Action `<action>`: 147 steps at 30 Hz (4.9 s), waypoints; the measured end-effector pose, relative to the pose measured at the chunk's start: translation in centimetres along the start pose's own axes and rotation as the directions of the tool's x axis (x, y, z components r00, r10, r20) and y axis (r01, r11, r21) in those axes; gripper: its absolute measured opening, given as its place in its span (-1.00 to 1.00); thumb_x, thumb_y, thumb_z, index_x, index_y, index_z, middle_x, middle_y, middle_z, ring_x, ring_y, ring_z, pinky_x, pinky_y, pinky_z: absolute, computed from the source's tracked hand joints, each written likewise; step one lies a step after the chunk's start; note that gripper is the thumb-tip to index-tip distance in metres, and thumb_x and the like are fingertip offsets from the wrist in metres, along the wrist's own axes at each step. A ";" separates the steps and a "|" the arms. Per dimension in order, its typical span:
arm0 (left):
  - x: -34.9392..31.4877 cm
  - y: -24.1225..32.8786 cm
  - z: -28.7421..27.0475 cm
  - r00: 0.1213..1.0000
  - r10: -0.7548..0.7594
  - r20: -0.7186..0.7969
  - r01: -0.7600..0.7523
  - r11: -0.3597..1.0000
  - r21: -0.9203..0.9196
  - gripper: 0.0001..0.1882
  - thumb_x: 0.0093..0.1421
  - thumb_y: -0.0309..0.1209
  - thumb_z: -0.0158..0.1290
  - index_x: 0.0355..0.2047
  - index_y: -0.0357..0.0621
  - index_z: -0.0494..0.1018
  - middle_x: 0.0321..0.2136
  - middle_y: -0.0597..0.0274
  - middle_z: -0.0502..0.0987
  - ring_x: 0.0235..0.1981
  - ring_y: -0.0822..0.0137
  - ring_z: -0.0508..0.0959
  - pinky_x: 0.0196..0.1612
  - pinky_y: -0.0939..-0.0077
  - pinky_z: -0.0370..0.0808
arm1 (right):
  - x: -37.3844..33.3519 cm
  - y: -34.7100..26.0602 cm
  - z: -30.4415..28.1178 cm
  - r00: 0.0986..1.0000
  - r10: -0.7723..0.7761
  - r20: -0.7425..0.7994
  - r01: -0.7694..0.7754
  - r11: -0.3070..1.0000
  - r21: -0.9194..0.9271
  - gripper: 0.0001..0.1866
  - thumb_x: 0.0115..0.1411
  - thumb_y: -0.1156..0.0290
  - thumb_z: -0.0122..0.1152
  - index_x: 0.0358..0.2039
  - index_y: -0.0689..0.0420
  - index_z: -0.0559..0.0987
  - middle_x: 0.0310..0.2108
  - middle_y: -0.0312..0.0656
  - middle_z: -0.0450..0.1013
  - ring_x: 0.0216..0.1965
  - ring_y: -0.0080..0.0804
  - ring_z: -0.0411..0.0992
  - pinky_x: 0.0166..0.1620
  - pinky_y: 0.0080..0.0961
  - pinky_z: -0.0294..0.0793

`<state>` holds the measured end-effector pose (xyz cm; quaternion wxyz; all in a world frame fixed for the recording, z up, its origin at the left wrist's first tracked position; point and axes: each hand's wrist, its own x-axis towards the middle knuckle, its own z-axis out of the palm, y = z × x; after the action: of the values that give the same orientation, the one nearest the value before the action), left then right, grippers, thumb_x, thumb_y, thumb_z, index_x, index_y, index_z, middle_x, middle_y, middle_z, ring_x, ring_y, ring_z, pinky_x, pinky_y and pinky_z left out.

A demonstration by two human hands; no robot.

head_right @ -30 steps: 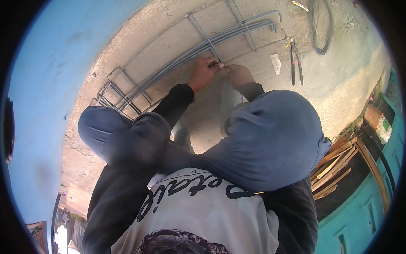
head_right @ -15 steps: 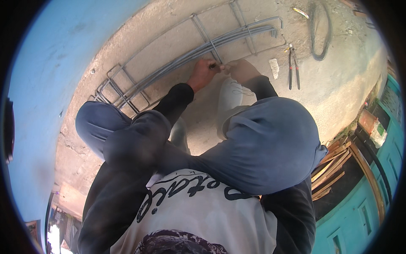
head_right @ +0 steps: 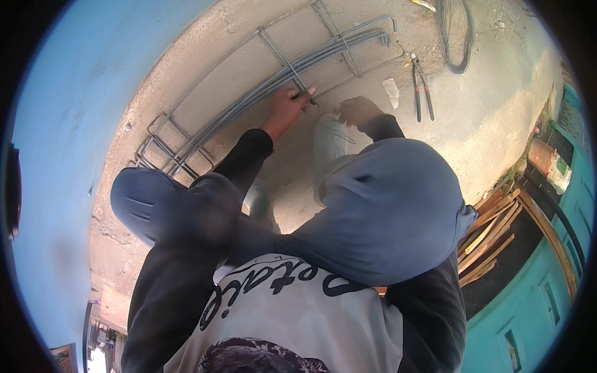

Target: The person walks to a metal frame on the ground and sits down. They use pliers to twist wire ties around the intersections of the metal bars, securing the frame together.

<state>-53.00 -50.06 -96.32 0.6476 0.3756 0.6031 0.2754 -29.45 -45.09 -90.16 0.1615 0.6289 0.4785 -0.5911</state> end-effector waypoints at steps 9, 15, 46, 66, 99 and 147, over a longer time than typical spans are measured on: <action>-0.1 0.9 0.7 0.994 0.106 0.003 -0.105 0.987 0.122 -0.47 0.35 -0.09 0.08 -0.59 -0.33 0.49 -0.73 0.06 0.45 -0.66 0.24 0.47 -0.46 0.24 0.39 | 3.3 19.3 -11.9 0.396 0.164 -0.903 -0.517 0.853 -0.072 -0.19 0.09 -0.11 0.33 0.36 -0.29 0.32 0.27 -0.07 0.33 0.28 -0.05 0.32 0.30 0.08 0.22; -0.7 3.5 -1.1 0.986 0.163 0.037 -0.161 0.864 0.478 -0.50 0.34 -0.05 0.10 -0.50 -0.29 0.55 -0.65 0.07 0.52 -0.58 0.16 0.53 -0.38 0.22 0.46 | 5.1 20.4 -11.8 0.465 0.215 -0.859 -0.370 0.928 0.031 -0.24 0.09 -0.05 0.33 0.26 0.00 0.39 0.10 0.14 0.42 0.16 0.06 0.43 0.20 -0.11 0.40; 6.5 8.1 -15.1 0.721 0.513 -0.466 -0.090 0.736 0.671 -0.61 0.33 -0.07 0.11 -0.20 -0.19 0.63 -0.39 0.01 0.63 -0.33 0.12 0.62 -0.14 0.22 0.51 | 9.8 0.4 -4.6 0.762 0.055 -0.645 0.518 0.547 0.658 -0.80 0.35 0.43 0.07 -0.25 0.36 0.46 -0.39 0.05 0.53 -0.41 0.00 0.59 -0.36 -0.26 0.60; 1.2 3.7 -1.5 0.966 0.164 -0.198 -0.134 0.978 0.158 -0.62 0.35 -0.23 0.09 -0.39 -0.40 0.52 -0.60 -0.05 0.46 -0.57 0.18 0.34 -0.38 0.27 0.35 | -6.2 -0.7 -0.1 0.931 -0.318 -0.178 0.131 0.748 -0.650 -0.39 0.35 0.42 0.09 0.38 -0.29 0.30 -0.12 -0.07 0.47 -0.09 -0.08 0.49 -0.01 -0.22 0.49; 4.4 -1.9 0.8 0.935 0.194 -0.297 -0.181 0.981 0.072 -0.66 0.40 -0.28 0.05 -0.42 -0.33 0.45 -0.60 0.21 0.46 -0.61 0.43 0.44 -0.50 0.40 0.37 | -0.8 6.0 5.0 0.959 -0.217 -0.181 0.171 0.956 -0.237 -0.21 0.10 0.62 0.07 0.37 -0.18 0.29 -0.15 0.03 0.46 -0.11 0.06 0.51 -0.06 -0.14 0.50; 3.5 0.9 1.0 0.962 0.103 -0.253 -0.139 0.982 -0.129 -0.64 0.42 -0.26 0.01 -0.45 -0.27 0.47 -0.61 0.32 0.41 -0.60 0.50 0.39 -0.50 0.50 0.38 | -1.2 7.8 7.2 0.932 -0.128 -0.338 0.042 0.967 -0.250 -0.33 0.24 0.25 0.28 0.35 -0.26 0.31 -0.05 0.07 0.56 -0.04 0.11 0.55 -0.03 -0.12 0.55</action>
<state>-51.50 -46.88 -97.59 0.5758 0.3267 0.6326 0.4019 -27.29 -54.91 -93.73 0.1219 0.6789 0.5942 -0.4138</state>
